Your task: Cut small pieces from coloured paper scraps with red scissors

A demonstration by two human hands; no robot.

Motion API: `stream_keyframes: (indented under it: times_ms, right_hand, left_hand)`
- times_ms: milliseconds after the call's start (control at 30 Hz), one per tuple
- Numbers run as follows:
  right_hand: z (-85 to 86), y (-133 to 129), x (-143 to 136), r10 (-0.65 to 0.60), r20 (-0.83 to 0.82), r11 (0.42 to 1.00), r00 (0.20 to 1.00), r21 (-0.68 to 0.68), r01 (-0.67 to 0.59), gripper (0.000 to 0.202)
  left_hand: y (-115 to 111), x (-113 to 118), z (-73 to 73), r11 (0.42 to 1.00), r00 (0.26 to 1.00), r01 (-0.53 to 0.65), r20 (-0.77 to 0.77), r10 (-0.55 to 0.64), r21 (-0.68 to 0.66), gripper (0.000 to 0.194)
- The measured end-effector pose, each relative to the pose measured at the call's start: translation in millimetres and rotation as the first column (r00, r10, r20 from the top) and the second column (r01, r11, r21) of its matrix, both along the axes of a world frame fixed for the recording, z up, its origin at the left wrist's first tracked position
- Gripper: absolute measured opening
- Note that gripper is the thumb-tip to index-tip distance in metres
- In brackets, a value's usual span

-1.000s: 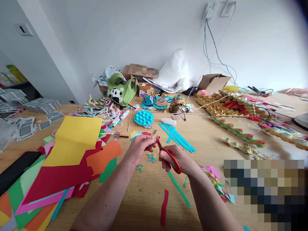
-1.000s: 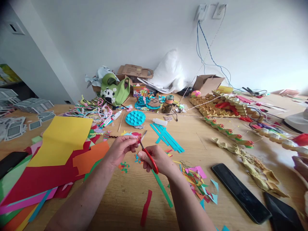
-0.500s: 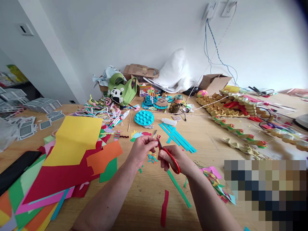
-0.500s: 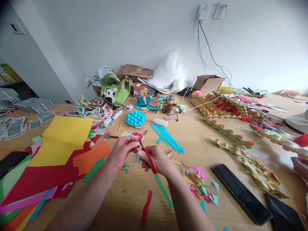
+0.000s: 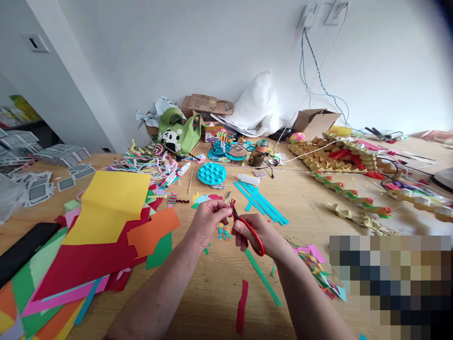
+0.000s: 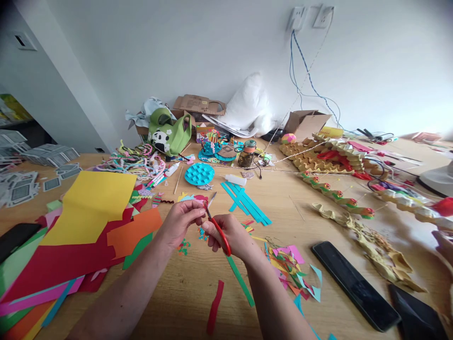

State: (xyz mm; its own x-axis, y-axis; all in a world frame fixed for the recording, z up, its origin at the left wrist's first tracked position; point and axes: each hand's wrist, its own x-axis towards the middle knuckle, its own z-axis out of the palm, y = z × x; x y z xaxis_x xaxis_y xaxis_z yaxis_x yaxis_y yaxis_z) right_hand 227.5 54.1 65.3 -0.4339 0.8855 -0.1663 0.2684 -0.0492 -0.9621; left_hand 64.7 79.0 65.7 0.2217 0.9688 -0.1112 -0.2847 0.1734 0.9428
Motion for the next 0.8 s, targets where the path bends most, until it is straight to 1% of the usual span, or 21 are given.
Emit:
stream_keyframes:
  times_ms: [133,367,800]
  right_hand:
    - [-0.9,0.6,-0.2,0.0,-0.003,1.0,1.0,0.007,0.0,0.06]
    - [-1.1,0.1,0.3,-0.013,0.01,1.0,1.0,-0.022,0.013,0.06]
    - [2.2,-0.4,-0.3,-0.007,0.003,1.0,1.0,0.003,0.007,0.058]
  left_hand:
    - [0.2,0.0,0.3,1.0,1.0,-0.002,-0.001,0.002,-0.002,0.018]
    - [-0.1,0.0,-0.1,1.0,1.0,0.003,0.011,-0.003,0.005,0.017]
    - [-0.5,-0.7,-0.4,1.0,1.0,0.022,0.005,-0.023,0.014,0.015]
